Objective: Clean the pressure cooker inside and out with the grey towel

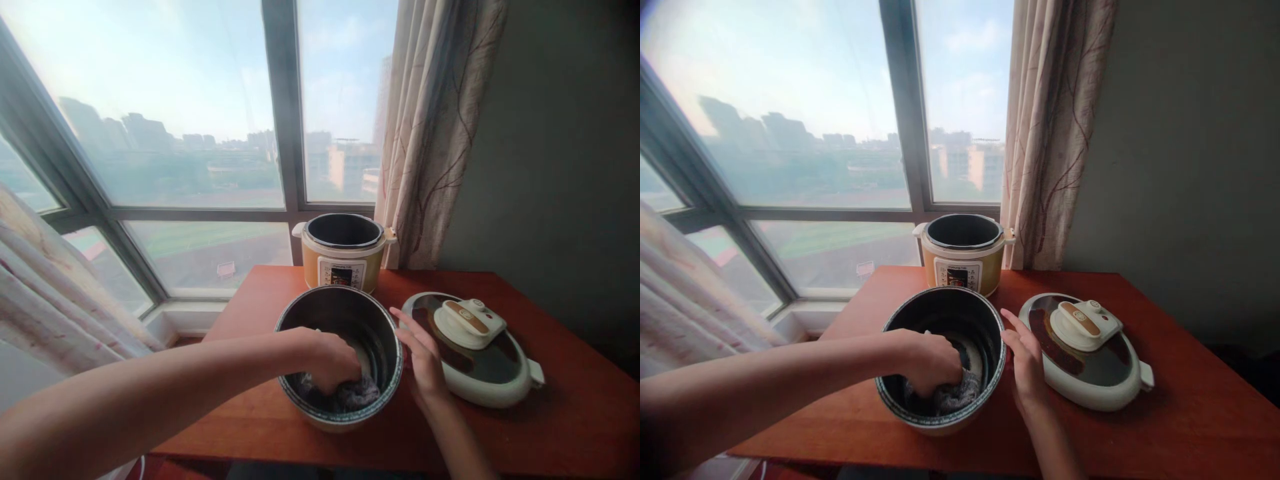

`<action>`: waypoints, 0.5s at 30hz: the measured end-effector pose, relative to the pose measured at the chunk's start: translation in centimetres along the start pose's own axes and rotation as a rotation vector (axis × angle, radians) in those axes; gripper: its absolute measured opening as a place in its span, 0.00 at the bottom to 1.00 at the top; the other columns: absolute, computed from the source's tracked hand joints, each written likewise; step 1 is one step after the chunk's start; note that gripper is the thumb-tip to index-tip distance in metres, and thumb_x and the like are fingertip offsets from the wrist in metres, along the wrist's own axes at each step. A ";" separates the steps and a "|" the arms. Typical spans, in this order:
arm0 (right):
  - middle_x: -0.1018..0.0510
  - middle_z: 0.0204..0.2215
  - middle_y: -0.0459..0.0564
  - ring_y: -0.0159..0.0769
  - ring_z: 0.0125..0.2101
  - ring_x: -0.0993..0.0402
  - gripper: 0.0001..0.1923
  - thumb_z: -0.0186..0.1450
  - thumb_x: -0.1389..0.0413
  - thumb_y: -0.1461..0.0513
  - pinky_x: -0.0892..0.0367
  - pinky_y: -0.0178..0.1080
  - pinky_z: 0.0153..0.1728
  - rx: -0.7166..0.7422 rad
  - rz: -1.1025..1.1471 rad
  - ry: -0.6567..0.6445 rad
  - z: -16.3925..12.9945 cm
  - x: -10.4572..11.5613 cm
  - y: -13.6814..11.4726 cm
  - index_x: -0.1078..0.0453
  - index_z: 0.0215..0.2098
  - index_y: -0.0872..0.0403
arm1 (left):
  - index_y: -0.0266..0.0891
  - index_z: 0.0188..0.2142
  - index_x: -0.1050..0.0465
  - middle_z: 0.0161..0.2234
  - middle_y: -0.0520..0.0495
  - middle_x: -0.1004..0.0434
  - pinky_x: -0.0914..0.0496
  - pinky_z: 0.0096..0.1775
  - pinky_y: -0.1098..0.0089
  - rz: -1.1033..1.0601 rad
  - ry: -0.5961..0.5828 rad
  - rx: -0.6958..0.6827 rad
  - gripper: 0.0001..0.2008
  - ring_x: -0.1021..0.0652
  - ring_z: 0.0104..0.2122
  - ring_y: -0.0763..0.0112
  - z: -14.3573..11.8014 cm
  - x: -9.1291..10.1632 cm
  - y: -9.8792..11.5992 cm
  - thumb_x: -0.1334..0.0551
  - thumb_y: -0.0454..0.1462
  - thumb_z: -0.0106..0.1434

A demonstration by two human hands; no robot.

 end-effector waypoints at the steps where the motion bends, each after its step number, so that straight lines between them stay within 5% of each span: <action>1: 0.29 0.19 0.40 0.27 0.18 0.40 0.34 0.54 0.34 0.54 0.48 0.30 0.18 -0.001 -0.001 -0.014 0.4 -0.1 -0.1 0.29 0.57 0.56 | 0.38 0.37 0.20 0.34 0.39 0.17 0.30 0.28 0.64 0.002 0.005 0.004 0.11 0.19 0.31 0.55 -0.1 -0.1 0.0 0.34 0.33 0.53; 9: 0.29 0.19 0.40 0.27 0.18 0.39 0.30 0.53 0.34 0.54 0.47 0.30 0.19 0.005 0.054 -0.062 2.3 -1.6 0.0 0.28 0.52 0.56 | 0.36 0.40 0.20 0.37 0.35 0.17 0.28 0.33 0.63 -0.182 0.211 0.154 0.15 0.18 0.34 0.53 1.1 -1.5 0.5 0.34 0.41 0.56; 15: 0.24 0.22 0.43 0.31 0.22 0.31 0.30 0.52 0.33 0.53 0.37 0.33 0.24 0.023 0.054 -0.053 2.1 -1.8 0.2 0.27 0.50 0.55 | 0.35 0.37 0.21 0.33 0.45 0.18 0.30 0.30 0.69 -1.000 0.467 0.477 0.19 0.21 0.31 0.61 3.2 -2.6 -1.2 0.33 0.49 0.54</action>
Point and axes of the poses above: each hand's wrist, its own z-axis towards the middle knuckle, its own x-axis out of the back of the hand, y = z × x, the point moved 1 cm from there along z, towards the middle knuckle
